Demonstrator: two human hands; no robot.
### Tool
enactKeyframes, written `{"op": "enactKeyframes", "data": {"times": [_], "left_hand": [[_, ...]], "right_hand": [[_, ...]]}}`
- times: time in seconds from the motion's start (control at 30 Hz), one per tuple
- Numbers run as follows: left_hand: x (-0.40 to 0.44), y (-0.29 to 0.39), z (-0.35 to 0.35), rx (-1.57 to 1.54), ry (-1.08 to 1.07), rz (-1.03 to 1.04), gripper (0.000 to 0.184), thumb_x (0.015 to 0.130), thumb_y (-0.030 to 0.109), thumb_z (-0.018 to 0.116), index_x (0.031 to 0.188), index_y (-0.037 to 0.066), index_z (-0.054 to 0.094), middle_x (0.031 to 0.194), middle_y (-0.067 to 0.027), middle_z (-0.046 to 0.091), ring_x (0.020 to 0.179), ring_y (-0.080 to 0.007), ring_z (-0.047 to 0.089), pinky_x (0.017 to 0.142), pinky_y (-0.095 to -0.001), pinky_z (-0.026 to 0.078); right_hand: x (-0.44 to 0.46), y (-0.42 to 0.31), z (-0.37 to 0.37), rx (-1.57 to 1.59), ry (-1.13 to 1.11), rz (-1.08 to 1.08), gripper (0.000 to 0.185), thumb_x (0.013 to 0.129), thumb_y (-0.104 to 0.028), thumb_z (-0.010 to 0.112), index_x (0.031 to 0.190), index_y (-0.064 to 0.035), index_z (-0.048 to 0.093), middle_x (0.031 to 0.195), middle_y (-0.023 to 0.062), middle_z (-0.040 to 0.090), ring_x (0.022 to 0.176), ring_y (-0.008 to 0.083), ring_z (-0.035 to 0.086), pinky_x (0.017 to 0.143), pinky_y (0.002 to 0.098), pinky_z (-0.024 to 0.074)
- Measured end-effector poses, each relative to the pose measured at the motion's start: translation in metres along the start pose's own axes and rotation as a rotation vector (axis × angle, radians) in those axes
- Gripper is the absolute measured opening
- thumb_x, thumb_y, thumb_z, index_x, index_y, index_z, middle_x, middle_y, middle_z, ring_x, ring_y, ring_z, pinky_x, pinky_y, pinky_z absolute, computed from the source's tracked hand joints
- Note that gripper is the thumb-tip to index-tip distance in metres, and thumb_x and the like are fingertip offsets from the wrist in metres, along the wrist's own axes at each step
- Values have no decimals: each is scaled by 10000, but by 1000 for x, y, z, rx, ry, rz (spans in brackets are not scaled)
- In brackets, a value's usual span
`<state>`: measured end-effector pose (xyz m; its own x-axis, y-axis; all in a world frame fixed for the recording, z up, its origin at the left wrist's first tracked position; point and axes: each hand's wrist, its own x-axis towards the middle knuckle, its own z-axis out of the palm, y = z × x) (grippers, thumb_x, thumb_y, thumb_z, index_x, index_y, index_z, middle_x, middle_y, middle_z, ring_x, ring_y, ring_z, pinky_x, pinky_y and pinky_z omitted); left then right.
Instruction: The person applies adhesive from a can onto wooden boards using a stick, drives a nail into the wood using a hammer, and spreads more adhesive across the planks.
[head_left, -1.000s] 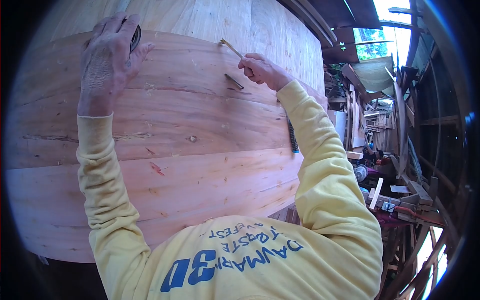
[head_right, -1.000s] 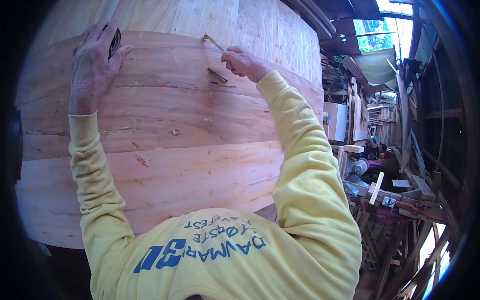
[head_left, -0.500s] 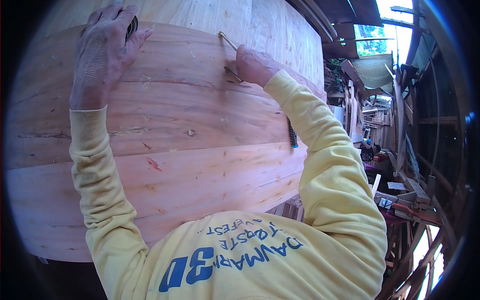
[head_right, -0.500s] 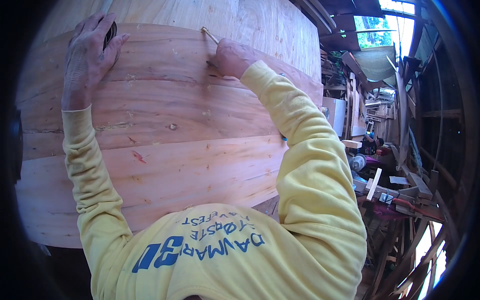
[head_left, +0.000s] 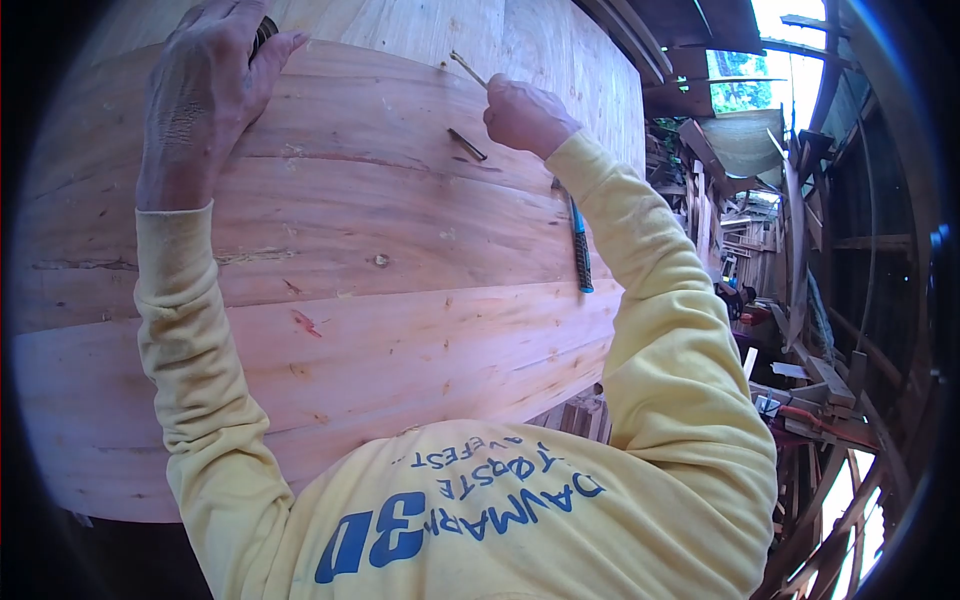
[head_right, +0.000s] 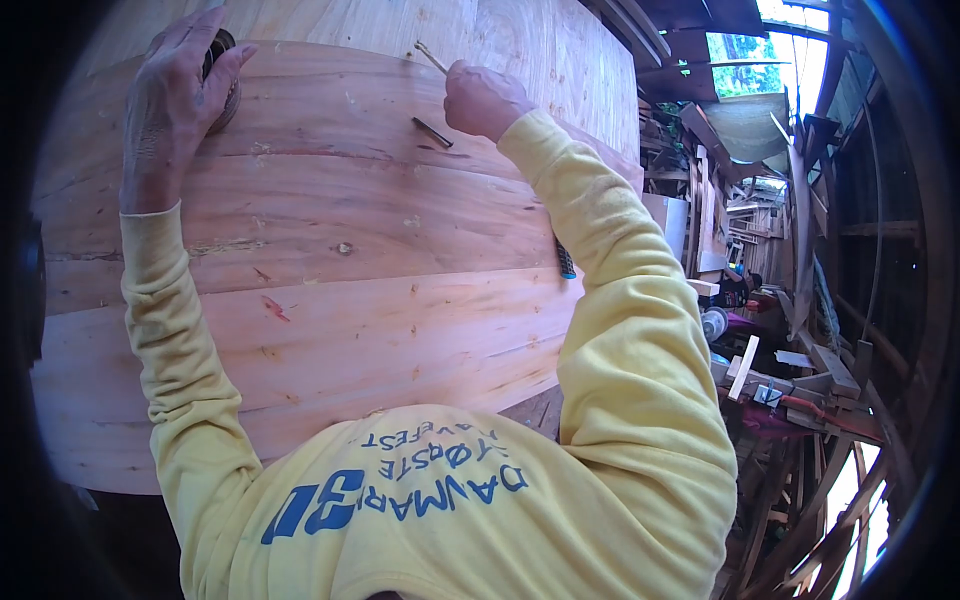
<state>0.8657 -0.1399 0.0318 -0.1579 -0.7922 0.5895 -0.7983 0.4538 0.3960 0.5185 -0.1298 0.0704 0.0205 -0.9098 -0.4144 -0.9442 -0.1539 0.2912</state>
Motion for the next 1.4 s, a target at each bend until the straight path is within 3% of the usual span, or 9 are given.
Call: {"op": "enactKeyframes", "data": {"times": [0.17,0.3,0.5,0.57,0.63,0.7,1.0,1.1,1.4], "left_hand": [[11,31,-33,-26,-200,4,303,729,130,817,945,-6,654,1140,-208,661,1021,-393,637,918,-469,518],[4,6,4,189,-93,84,494,949,323,715,1298,-19,648,1309,-207,668,1196,-374,633,1052,-440,493],[4,5,5,177,-157,35,509,952,368,700,1311,9,656,1300,-189,674,1204,-354,625,1054,-425,496],[-2,-32,47,-18,-28,164,373,821,247,777,1083,3,671,1193,-197,669,1157,-364,610,1008,-448,487],[0,-31,48,30,16,171,372,820,250,778,1080,5,674,1177,-192,674,1154,-362,608,999,-450,490],[1,10,10,321,-42,45,506,949,379,703,1300,15,666,1255,-176,690,1198,-348,620,1028,-432,504],[8,23,-11,263,-317,-116,452,956,352,696,1271,28,695,1268,-152,684,1215,-331,611,1026,-420,502],[-3,16,5,330,-146,29,418,964,319,682,1270,35,702,1313,-138,680,1289,-316,584,1078,-413,472],[-6,24,7,574,-321,-11,567,968,338,672,1489,163,535,1521,-89,537,1383,-285,524,1102,-512,450]], "right_hand": [[-6,-9,21,36,7,-39,232,906,-111,603,1065,55,633,1016,260,734,970,391,736,845,468,573],[-10,-8,7,-9,-52,-66,254,916,-127,624,1089,57,618,1003,269,729,961,403,733,837,465,571],[-4,-16,37,111,58,-48,315,917,-165,667,1121,63,591,987,257,732,940,402,735,843,470,564],[-10,-17,24,81,-18,-25,305,909,-155,673,1115,56,595,999,255,732,951,402,733,852,473,561],[-10,-17,10,54,-64,5,309,905,-157,684,1116,52,599,1012,253,732,969,403,730,860,473,559],[-1,-16,8,37,-96,32,327,905,-171,701,1124,52,603,1027,253,731,994,403,725,865,469,558],[-7,-23,20,118,-6,1,291,931,-175,665,1107,49,605,1030,262,731,995,415,722,867,480,553],[-5,-20,36,135,-13,-1,304,947,-185,646,1127,54,589,1033,262,730,999,426,718,875,483,550],[-6,-16,40,118,-15,-1,301,954,-176,619,1137,59,576,1031,264,730,982,423,723,866,482,558]]}}
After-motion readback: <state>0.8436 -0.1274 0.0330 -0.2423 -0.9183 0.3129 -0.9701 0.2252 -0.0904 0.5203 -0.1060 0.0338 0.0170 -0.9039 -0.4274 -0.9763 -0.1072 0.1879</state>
